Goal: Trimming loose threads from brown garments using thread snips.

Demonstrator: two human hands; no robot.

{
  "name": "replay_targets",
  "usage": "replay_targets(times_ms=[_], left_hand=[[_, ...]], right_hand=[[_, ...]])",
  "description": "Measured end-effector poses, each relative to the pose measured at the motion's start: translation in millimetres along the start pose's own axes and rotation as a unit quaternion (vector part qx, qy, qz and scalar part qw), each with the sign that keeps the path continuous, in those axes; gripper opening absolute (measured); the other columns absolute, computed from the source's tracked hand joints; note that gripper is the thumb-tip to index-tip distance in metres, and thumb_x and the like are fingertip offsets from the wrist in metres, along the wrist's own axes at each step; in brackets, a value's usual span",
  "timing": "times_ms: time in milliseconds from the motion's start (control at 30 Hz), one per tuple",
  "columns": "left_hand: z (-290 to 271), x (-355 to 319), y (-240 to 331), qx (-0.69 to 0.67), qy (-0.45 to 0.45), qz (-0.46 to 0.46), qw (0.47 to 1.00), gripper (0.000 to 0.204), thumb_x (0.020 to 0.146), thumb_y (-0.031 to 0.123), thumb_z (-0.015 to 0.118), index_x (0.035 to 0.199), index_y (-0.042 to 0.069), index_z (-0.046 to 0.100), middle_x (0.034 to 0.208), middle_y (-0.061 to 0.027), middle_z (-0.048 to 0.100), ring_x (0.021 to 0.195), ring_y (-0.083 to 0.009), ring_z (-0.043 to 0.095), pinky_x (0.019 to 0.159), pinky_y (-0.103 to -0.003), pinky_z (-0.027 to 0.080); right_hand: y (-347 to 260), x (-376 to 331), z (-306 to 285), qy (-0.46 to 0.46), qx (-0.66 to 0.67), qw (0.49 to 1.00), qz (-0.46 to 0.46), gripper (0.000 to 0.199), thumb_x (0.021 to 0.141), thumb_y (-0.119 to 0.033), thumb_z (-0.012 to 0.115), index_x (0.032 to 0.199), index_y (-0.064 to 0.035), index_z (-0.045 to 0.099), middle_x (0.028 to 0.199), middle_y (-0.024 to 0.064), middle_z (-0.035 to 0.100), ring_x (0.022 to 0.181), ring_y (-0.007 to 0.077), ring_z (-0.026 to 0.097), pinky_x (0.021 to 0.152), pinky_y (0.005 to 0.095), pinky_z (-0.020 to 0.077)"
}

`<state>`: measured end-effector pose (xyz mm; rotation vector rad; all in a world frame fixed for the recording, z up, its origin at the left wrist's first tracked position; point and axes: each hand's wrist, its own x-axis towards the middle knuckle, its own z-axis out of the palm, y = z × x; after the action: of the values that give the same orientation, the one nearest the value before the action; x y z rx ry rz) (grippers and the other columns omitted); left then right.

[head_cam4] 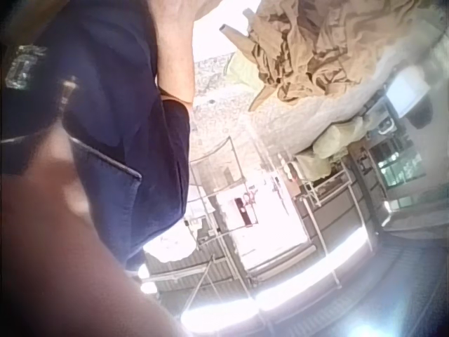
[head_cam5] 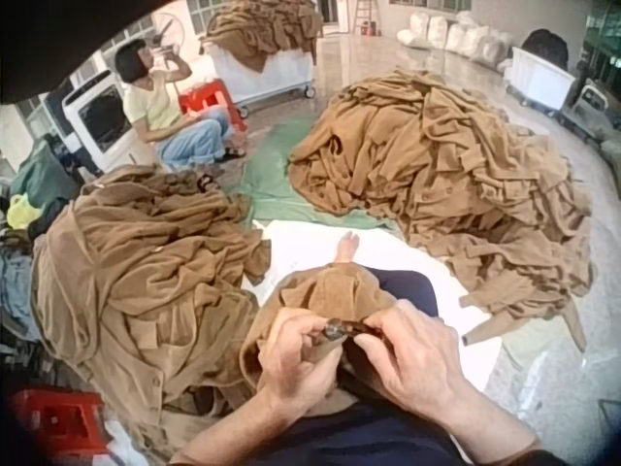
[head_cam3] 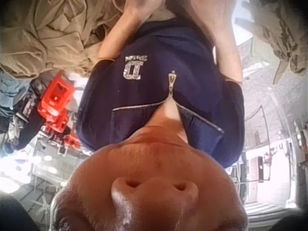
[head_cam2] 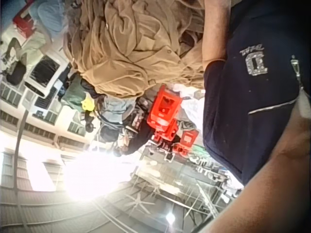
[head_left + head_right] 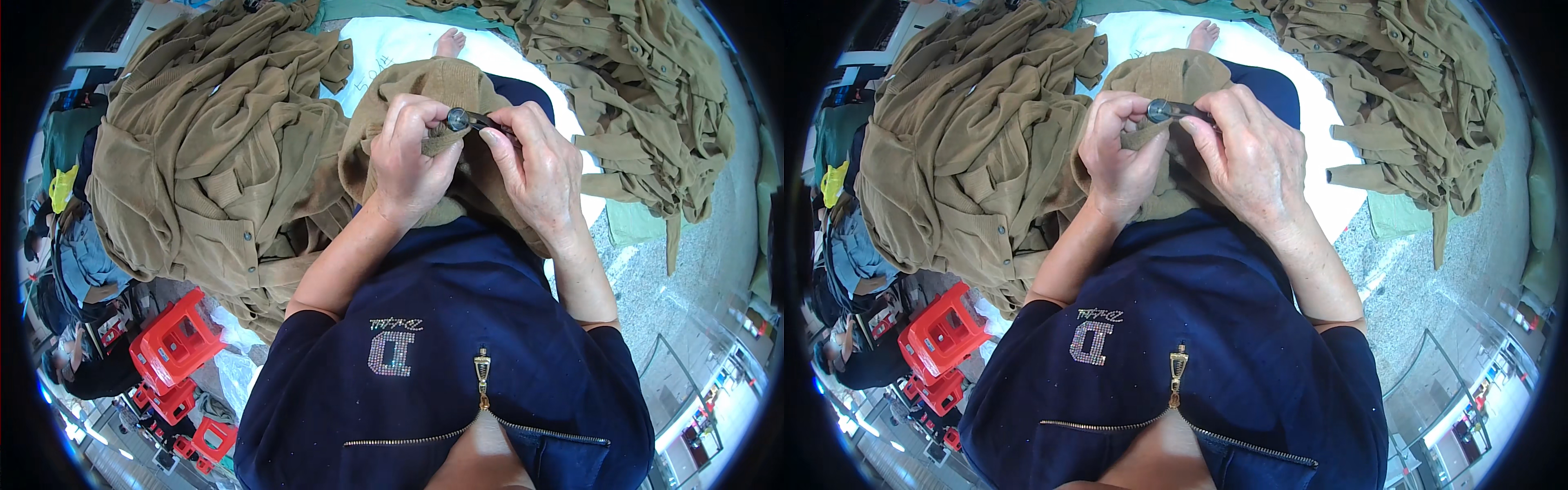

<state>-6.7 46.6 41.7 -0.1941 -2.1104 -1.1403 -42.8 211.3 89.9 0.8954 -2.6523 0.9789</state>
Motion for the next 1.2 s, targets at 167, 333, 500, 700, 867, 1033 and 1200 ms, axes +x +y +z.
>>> replay_targets(times_ms=[167, 333, 500, 700, 867, 1033, 1200], left_hand=[[0.6, 1.5, -2.2, 0.036, -0.003, 0.026, 0.999, 0.041, 0.06, -0.007, 0.074, 0.094, 0.006, 0.055, 0.085, -0.0079, 0.059, 0.071, -0.0218, 0.059, 0.061, -0.03, 0.05], [2.3, -2.6, -5.3, 0.026, -0.003, 0.03, 0.999, 0.04, 0.059, -0.009, 0.074, 0.093, 0.005, 0.057, 0.088, -0.008, 0.059, 0.072, -0.019, 0.053, 0.063, -0.027, 0.044], [1.2, -2.0, -2.8, 0.019, -0.02, 0.009, 1.0, 0.038, 0.059, -0.009, 0.073, 0.092, 0.005, 0.058, 0.088, -0.0074, 0.059, 0.071, -0.0178, 0.052, 0.063, -0.027, 0.044], [0.4, -0.5, -0.9, -0.013, -0.024, -0.035, 0.999, 0.035, 0.061, -0.008, 0.072, 0.09, 0.005, 0.058, 0.086, -0.0062, 0.059, 0.07, -0.0161, 0.051, 0.063, -0.026, 0.044], [1.0, 0.6, 0.9, -0.02, -0.024, -0.057, 0.998, 0.033, 0.063, -0.007, 0.072, 0.09, 0.004, 0.058, 0.084, -0.006, 0.058, 0.069, -0.0148, 0.051, 0.064, -0.026, 0.044], [-0.9, 1.7, 1.6, 0.001, -0.044, -0.042, 0.998, 0.034, 0.065, -0.005, 0.074, 0.092, 0.005, 0.057, 0.085, -0.0076, 0.058, 0.071, -0.0195, 0.059, 0.065, -0.029, 0.05], [-1.0, 1.2, 0.8, -0.007, -0.042, -0.031, 0.999, 0.036, 0.064, -0.006, 0.074, 0.093, 0.005, 0.056, 0.086, -0.0078, 0.059, 0.072, -0.0197, 0.059, 0.065, -0.029, 0.05]], right_hand=[[-1.7, -0.6, 0.9, 0.027, -0.071, 0.996, -0.042, 0.017, 0.085, -0.022, 0.07, 0.09, -0.0076, 0.063, 0.081, 0.0045, 0.058, 0.07, 0.0221, 0.063, 0.056, 0.0326, 0.0496], [-2.7, -0.7, 1.7, 0.014, -0.063, 0.997, -0.037, 0.016, 0.086, -0.022, 0.07, 0.09, -0.0076, 0.064, 0.081, 0.0042, 0.058, 0.07, 0.0213, 0.064, 0.056, 0.0324, 0.0501], [1.9, 0.6, 4.8, 0.004, 0.019, 1.0, -0.012, 0.015, 0.088, -0.021, 0.068, 0.09, -0.0066, 0.064, 0.081, 0.0057, 0.059, 0.07, 0.0231, 0.064, 0.057, 0.0343, 0.0499], [9.8, 0.4, 11.5, 0.002, 0.114, 0.993, -0.005, 0.015, 0.089, -0.019, 0.067, 0.092, -0.0043, 0.065, 0.082, 0.0062, 0.06, 0.069, 0.0238, 0.063, 0.058, 0.0339, 0.0486], [12.1, 0.7, 14.7, 0.004, 0.134, 0.991, 0.006, 0.014, 0.09, -0.018, 0.066, 0.091, -0.0047, 0.065, 0.08, 0.0061, 0.06, 0.069, 0.0225, 0.062, 0.059, 0.0333, 0.0484], [13.3, -0.4, 19.6, 0.015, 0.151, 0.988, 0.028, 0.012, 0.09, -0.017, 0.066, 0.09, -0.005, 0.065, 0.078, 0.0065, 0.059, 0.069, 0.0201, 0.061, 0.058, 0.0306, 0.0473], [19.2, -4.7, 29.5, -0.001, 0.455, 0.873, 0.175, 0.014, 0.098, -0.016, 0.059, 0.096, -0.003, 0.063, 0.081, -0.0007, 0.06, 0.077, 0.0078, 0.055, 0.069, 0.0223, 0.0451]])
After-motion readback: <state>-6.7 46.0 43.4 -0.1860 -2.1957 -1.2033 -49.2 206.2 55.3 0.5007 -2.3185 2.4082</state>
